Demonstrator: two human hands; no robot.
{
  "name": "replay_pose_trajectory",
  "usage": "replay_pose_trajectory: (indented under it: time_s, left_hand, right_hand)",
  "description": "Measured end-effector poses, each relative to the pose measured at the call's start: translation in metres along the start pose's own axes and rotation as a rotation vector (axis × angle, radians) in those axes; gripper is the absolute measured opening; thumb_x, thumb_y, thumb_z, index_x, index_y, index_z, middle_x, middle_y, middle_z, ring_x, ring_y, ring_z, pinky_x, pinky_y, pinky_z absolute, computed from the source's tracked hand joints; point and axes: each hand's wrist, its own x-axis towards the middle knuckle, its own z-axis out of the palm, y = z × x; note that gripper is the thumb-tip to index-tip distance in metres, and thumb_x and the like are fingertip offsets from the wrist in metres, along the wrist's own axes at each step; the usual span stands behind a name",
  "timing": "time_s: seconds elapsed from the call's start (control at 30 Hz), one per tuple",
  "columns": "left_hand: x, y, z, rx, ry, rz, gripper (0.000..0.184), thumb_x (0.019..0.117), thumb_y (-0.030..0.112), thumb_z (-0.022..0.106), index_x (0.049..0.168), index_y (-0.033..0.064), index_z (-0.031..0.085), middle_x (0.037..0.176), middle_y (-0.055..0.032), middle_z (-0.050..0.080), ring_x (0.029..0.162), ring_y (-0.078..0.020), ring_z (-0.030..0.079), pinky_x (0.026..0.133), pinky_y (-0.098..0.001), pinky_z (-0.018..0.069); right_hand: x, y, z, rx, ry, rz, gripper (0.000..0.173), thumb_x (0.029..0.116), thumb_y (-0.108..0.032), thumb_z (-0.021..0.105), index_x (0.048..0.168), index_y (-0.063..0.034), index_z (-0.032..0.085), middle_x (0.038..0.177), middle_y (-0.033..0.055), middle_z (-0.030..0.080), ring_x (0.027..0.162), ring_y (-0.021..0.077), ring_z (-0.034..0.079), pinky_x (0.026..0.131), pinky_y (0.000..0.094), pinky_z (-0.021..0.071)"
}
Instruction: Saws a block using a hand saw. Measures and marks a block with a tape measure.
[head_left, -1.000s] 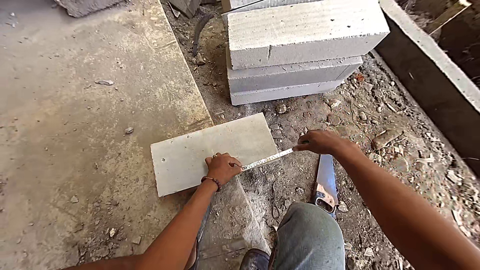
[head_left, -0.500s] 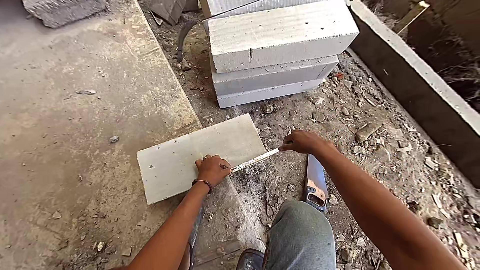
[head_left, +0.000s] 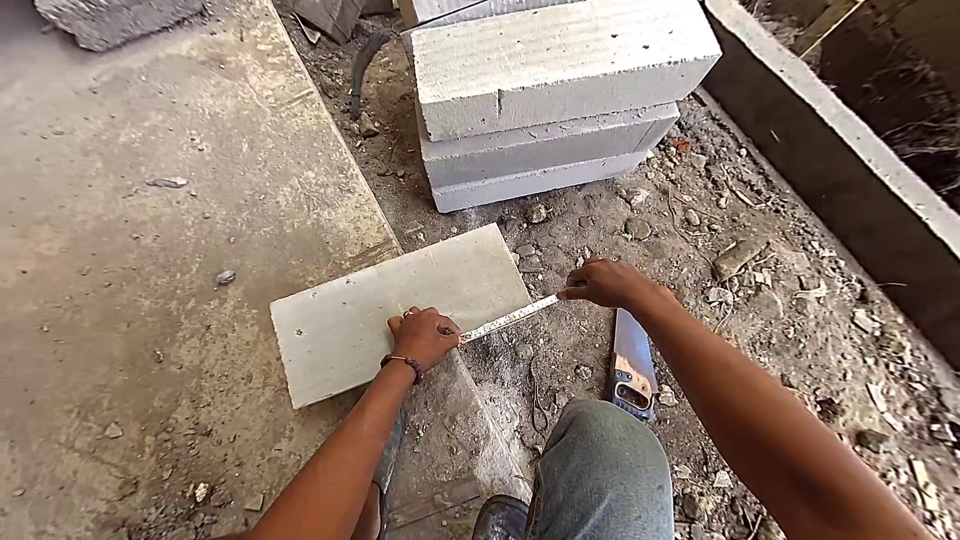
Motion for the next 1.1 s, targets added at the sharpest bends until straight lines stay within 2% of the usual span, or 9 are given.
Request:
replay_pose_trajectory:
  time_s: [0.37, 0.47, 0.7, 1.1]
  left_hand:
    - [-0.001, 0.004, -0.004, -0.035, -0.029, -0.003, 0.007, 0.0929, 0.032, 0.077, 0.095, 0.0269, 0.081, 0.099, 0.0001, 0.07, 0.105, -0.0253, 0.059, 0.097, -0.062, 0.0318]
    - [0.004, 0.003, -0.005, -0.031, -0.078, -0.025, 0.009, 0.0926, 0.036, 0.075, 0.098, 0.0306, 0.081, 0.101, 0.0031, 0.07, 0.109, -0.0222, 0.058, 0.099, -0.0596, 0.0308]
    - [0.011, 0.008, -0.011, -0.046, -0.112, -0.049, 0.011, 0.093, 0.037, 0.074, 0.1, 0.0312, 0.081, 0.109, 0.0033, 0.072, 0.115, -0.0219, 0.059, 0.101, -0.0641, 0.0299]
    - [0.011, 0.009, -0.009, -0.02, -0.11, -0.055, 0.011, 0.0932, 0.038, 0.074, 0.1, 0.0325, 0.081, 0.106, 0.0032, 0.071, 0.113, -0.0214, 0.059, 0.101, -0.062, 0.0304]
  right_hand:
    - [-0.001, -0.003, -0.001, 0.007, 0.001, -0.01, 0.047, 0.094, -0.067, 0.06, 0.102, -0.0227, 0.075, 0.105, 0.0095, 0.069, 0.1, 0.0326, 0.067, 0.08, 0.0625, 0.0529]
    - [0.001, 0.0, 0.0, 0.001, 0.003, -0.019, 0.047, 0.0937, -0.067, 0.06, 0.099, -0.0223, 0.074, 0.102, 0.0091, 0.07, 0.099, 0.032, 0.068, 0.079, 0.0622, 0.053]
    - [0.004, 0.006, -0.005, 0.019, -0.024, -0.028, 0.047, 0.0944, -0.066, 0.061, 0.097, -0.0206, 0.074, 0.098, 0.0086, 0.07, 0.098, 0.0313, 0.067, 0.08, 0.062, 0.0525]
    - [0.01, 0.005, -0.008, 0.004, -0.024, -0.023, 0.047, 0.0939, -0.066, 0.061, 0.098, -0.0219, 0.074, 0.101, 0.0081, 0.071, 0.099, 0.0312, 0.068, 0.08, 0.0628, 0.0526]
